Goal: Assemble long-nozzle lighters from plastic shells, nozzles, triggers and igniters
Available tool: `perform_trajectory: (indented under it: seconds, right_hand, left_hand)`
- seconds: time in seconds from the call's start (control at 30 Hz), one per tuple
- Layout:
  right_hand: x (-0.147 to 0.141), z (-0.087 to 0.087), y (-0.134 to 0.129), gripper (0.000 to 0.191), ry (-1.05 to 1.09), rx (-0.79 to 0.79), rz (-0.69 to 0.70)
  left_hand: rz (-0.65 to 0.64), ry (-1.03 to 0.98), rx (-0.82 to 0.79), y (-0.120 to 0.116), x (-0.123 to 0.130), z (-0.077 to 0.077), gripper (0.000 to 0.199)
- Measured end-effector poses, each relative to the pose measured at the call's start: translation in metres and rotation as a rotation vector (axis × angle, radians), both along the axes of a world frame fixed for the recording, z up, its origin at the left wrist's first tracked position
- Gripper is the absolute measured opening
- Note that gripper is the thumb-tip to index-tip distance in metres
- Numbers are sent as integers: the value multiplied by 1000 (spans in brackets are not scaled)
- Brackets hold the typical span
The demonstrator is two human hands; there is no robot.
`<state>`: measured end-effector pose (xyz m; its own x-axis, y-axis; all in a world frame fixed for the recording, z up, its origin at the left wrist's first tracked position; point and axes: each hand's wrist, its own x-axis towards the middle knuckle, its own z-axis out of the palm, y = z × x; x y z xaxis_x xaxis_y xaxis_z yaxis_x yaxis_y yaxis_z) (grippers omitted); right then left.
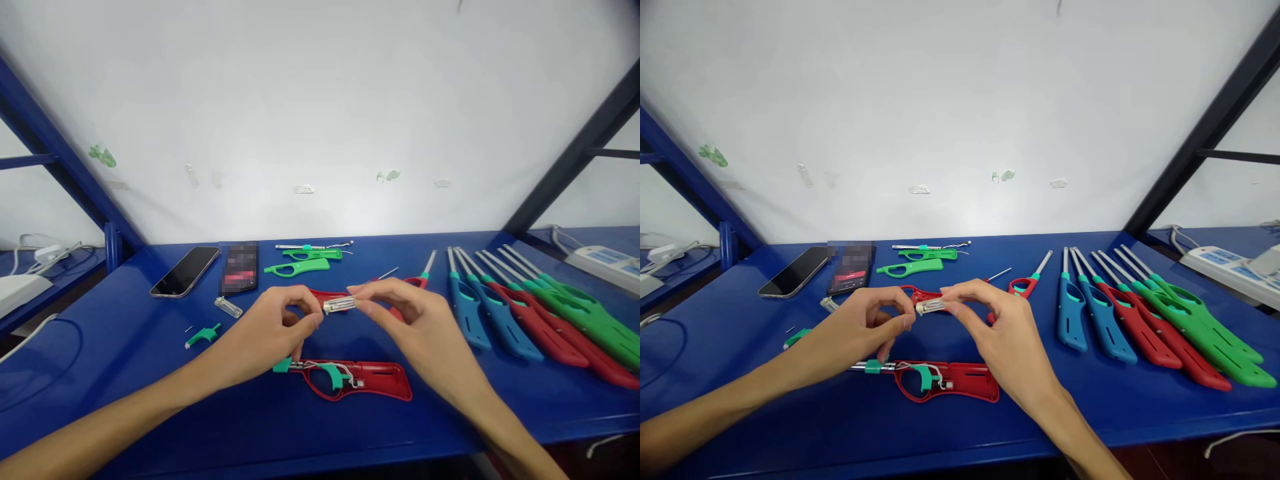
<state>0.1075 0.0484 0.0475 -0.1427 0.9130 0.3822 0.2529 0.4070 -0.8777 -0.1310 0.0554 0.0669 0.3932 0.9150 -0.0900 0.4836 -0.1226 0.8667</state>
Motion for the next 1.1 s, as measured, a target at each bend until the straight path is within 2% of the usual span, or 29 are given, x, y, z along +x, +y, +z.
perform_trajectory:
  seconds: [0.23, 0.4, 0.6, 0.9, 1.1]
  right_hand:
    - [-6, -3, 1, 6, 82, 27, -59]
    - [-9, -3, 0, 4, 115, 0, -9]
    - [-10, -4, -4, 4, 85, -8, 54]
    - [-10, -6, -5, 5, 92, 4, 37]
    - [-9, -1, -7, 7, 114, -50, 45]
  left_hand:
    - [60, -138, 11, 10, -10, -8, 31]
    - [60, -207, -13, 13, -18, -11, 33]
    - [41, -240, -58, 9, -18, -10, 33]
    - [45, -301, -65, 7, -16, -7, 36]
    - [76, -338, -69, 7, -17, -8, 37]
